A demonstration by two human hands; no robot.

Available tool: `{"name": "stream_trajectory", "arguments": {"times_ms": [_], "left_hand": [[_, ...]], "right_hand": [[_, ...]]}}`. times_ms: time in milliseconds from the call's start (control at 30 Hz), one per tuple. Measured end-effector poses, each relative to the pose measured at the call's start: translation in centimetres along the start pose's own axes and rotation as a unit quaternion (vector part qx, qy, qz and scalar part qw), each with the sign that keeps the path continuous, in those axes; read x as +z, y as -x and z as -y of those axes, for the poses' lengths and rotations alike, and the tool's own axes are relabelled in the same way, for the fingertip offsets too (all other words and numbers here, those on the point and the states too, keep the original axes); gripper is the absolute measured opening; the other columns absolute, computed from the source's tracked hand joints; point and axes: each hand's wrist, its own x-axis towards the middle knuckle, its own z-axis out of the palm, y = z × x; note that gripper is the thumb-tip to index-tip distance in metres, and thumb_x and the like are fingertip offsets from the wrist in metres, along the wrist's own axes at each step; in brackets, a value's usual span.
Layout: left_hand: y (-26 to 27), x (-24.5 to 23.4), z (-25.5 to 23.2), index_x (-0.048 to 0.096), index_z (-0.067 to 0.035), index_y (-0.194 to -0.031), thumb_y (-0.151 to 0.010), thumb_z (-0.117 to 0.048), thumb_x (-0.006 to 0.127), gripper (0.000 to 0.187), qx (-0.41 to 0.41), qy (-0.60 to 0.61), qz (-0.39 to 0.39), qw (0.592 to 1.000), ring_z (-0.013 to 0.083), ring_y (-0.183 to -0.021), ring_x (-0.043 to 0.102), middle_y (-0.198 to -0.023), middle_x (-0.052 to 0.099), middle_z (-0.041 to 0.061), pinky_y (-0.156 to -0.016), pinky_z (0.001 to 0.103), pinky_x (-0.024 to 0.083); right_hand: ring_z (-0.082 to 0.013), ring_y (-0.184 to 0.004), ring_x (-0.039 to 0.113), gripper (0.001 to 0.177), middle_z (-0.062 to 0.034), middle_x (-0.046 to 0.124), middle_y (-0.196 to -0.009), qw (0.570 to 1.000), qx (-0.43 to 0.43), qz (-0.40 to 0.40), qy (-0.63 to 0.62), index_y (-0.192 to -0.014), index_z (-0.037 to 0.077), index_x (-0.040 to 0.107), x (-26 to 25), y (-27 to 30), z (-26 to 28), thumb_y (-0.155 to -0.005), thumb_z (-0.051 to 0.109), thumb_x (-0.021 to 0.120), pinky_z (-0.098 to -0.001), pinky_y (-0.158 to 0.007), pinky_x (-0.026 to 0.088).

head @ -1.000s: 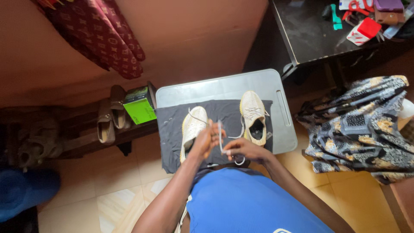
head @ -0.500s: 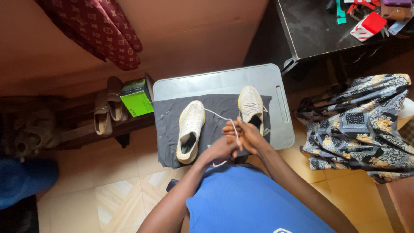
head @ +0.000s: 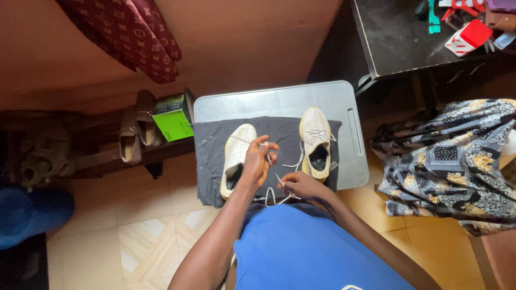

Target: The person removes the laces from a pair of white sneakers placed on a plastic bin, then re-laces one shoe by threading the laces through the eyelets and tying them. The second shoe remains unlaced on the bin.

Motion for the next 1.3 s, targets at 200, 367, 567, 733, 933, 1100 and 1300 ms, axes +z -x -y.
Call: {"name": "stream_trajectory", "arguments": {"times_ms": [200, 367, 567, 733, 933, 1100, 1300], "left_hand": [[-0.3, -1.9, 5.5, 0.056, -0.001, -0.113, -0.104, -0.009, 0.049, 0.013, -0.027, -0.223, 0.238, 0.945, 0.0099, -0.061, 0.055, -0.081, 0.065, 0.007, -0.052, 0.025, 0.042], [1.1, -3.0, 7.6, 0.056, -0.006, -0.107, -0.105, -0.018, 0.052, 0.013, -0.100, -0.272, 0.235, 0.928, 0.0094, -0.062, 0.055, -0.080, 0.064, 0.004, -0.054, 0.024, 0.044], [2.7, -4.4, 5.3, 0.063, -0.009, -0.108, -0.101, -0.028, 0.060, 0.020, -0.097, -0.226, 0.066, 0.967, 0.0071, -0.064, 0.051, -0.079, 0.055, -0.001, -0.054, 0.024, 0.042], [4.2, -1.9, 3.8, 0.065, -0.002, -0.099, -0.100, -0.033, 0.070, 0.032, 0.042, -0.424, 0.077, 0.901, 0.0116, -0.070, 0.058, -0.082, 0.063, 0.005, -0.063, 0.029, 0.048], [4.9, 0.3, 0.4, 0.067, 0.000, -0.107, -0.094, -0.020, 0.071, 0.024, 0.270, -0.469, 0.089, 0.836, 0.0143, -0.074, 0.061, -0.087, 0.065, 0.008, -0.068, 0.032, 0.050], [4.1, 1.2, 0.4, 0.069, -0.001, -0.102, -0.097, -0.021, 0.067, 0.021, 0.149, -0.308, 0.089, 0.935, 0.0085, -0.072, 0.064, -0.081, 0.071, 0.002, -0.066, 0.026, 0.051], [1.2, -1.8, 2.4, 0.069, -0.002, -0.098, -0.093, -0.021, 0.073, 0.020, 0.087, -0.299, -0.008, 0.950, 0.0081, -0.062, 0.056, -0.074, 0.064, 0.002, -0.054, 0.025, 0.044]], "right_hand": [[-0.0245, -0.064, 0.064, 0.030, -0.0108, 0.059, -0.074, 0.866, -0.093, -0.027, -0.491, -0.115, -0.005, 0.060, -0.8, -1.5, -0.2, -0.112, 0.019, 0.041, -0.0388, -0.071, 0.061], [-0.0258, -0.081, 0.066, 0.028, -0.0117, 0.060, -0.083, 0.836, -0.022, -0.161, -0.524, -0.123, -0.001, 0.052, -2.5, -1.6, 1.8, -0.104, 0.014, 0.038, -0.0361, -0.073, 0.057], [-0.0146, -0.063, 0.042, 0.020, -0.0013, 0.040, -0.070, 0.828, -0.054, -0.166, -0.534, -0.120, 0.002, 0.053, -2.4, -2.6, 1.4, -0.108, 0.016, 0.044, -0.0288, -0.053, 0.037], [-0.0146, -0.067, 0.049, 0.021, -0.0039, 0.047, -0.078, 0.836, -0.026, -0.212, -0.505, -0.122, 0.001, 0.051, -0.4, -4.4, 1.1, -0.103, 0.008, 0.047, -0.0294, -0.054, 0.042], [-0.0129, -0.065, 0.052, 0.026, -0.0089, 0.056, -0.090, 0.880, -0.014, -0.294, -0.374, -0.128, 0.005, 0.046, 0.3, -4.8, 0.1, -0.102, 0.009, 0.051, -0.0265, -0.054, 0.045], [-0.0122, -0.061, 0.054, 0.020, -0.0076, 0.060, -0.079, 0.909, -0.024, -0.302, -0.287, -0.121, 0.007, 0.053, 0.2, -4.7, 1.1, -0.101, 0.012, 0.054, -0.0260, -0.052, 0.044], [-0.0061, -0.064, 0.053, 0.017, -0.0002, 0.063, -0.079, 0.940, -0.026, -0.197, -0.276, -0.108, 0.006, 0.068, -0.1, -2.6, 3.2, -0.099, 0.020, 0.063, -0.0222, -0.054, 0.042]]}}
